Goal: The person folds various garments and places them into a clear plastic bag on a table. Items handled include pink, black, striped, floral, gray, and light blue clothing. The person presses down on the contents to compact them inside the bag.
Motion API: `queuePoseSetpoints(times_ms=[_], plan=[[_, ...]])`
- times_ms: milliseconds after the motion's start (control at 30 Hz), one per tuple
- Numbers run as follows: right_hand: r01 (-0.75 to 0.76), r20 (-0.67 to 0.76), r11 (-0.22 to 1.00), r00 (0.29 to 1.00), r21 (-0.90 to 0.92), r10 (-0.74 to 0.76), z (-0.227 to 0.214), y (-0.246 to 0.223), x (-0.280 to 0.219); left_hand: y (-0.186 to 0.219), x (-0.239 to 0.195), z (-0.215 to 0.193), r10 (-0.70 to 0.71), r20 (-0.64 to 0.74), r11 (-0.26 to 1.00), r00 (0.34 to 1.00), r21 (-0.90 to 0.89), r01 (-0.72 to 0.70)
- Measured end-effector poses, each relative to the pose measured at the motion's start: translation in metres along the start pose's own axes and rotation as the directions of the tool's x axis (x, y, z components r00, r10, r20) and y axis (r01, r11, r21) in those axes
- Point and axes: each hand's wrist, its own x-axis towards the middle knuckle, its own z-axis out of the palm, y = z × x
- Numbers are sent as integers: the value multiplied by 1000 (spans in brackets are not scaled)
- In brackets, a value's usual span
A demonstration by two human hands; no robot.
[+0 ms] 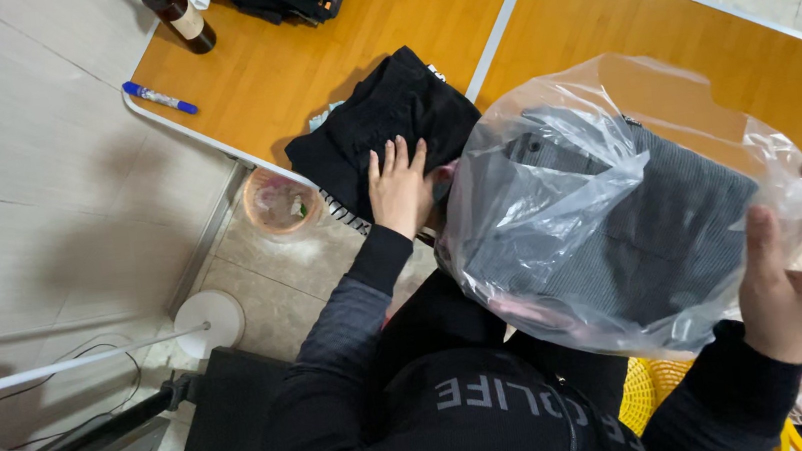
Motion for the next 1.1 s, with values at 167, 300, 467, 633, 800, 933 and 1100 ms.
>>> queuePoseSetpoints(times_ms=[167,300,467,633,800,933,1100], plan=[[106,-51,994,993,-8,-106,-7,-28,-5,-16,14,-2,-64,80,977,995,-200,79],[254,55,966,965,43,-256,-4,-70,0,-31,21,-6,-45,200,949,979,-298,105],[377,587,926,752,-8,-301,21,-112,30,-40,9,-14,183,51,897,982,-417,-146],[697,726,697,391,168,-566,127,-97,69,-37,-14,-29,46,-195,905,980,-407,-123],[717,953,696,189,29,-235,247,-65,74,-32,-6,-49,-343,-50,760,938,-601,246],[813,950,583,184,-3,-252,328,-36,63,-40,11,-58,-368,-152,767,917,-607,206],[899,911,433,234,-69,-340,381,-2,45,-54,18,-53,-336,-257,796,906,-592,128]])
